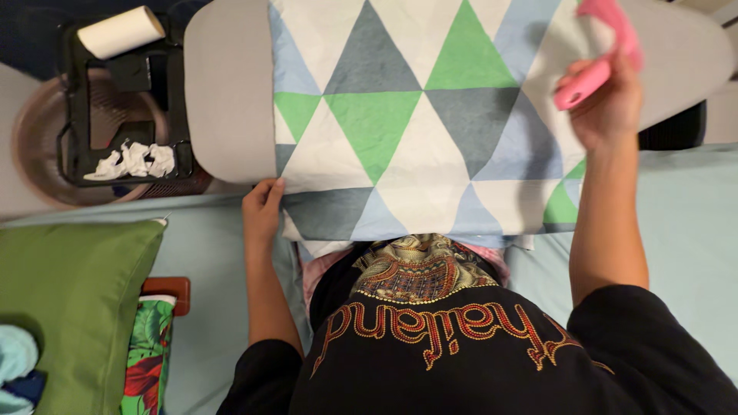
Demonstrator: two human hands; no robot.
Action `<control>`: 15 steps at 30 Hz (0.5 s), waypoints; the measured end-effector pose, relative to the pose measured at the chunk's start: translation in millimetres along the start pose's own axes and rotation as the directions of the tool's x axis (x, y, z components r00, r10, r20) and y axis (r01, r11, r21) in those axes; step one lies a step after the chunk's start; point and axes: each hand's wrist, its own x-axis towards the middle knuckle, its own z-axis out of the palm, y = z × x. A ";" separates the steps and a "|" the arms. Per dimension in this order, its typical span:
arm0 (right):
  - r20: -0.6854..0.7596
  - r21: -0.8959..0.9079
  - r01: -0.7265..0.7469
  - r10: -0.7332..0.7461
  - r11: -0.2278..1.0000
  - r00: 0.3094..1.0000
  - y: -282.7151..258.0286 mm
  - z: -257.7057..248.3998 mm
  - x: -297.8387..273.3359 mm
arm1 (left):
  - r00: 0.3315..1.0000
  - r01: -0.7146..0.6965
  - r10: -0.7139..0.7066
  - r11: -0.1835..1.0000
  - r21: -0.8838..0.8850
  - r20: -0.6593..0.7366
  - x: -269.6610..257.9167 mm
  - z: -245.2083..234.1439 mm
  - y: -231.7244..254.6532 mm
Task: The person uses a pink lint roller to roll over a patterned cloth laid on an ironing board. They repeatedly roll the surface, adjust the cloth, and fold it while continuing to roll. The cloth remains on the ironing board throughout the clip.
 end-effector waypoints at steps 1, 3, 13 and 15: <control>0.119 -0.049 -0.030 0.036 0.998 0.992 9.7 33.3 -15.5 | 1.000 -0.014 0.014 1.000 -0.019 0.009 1.1 0.5 -4.9; 0.124 -0.151 -0.166 0.185 0.974 0.975 43.5 101.9 -45.1 | 0.999 -0.043 0.045 0.997 -0.058 0.026 1.7 0.7 -11.1; 0.546 -0.354 -0.583 0.668 0.731 0.506 164.4 335.2 -145.7 | 0.981 -0.129 0.153 0.973 -0.193 0.117 1.1 1.4 -6.9; 0.529 -0.394 -0.563 0.680 0.726 0.507 173.4 345.0 -149.2 | 0.976 -0.145 0.181 0.954 -0.262 0.121 0.0 3.2 -6.1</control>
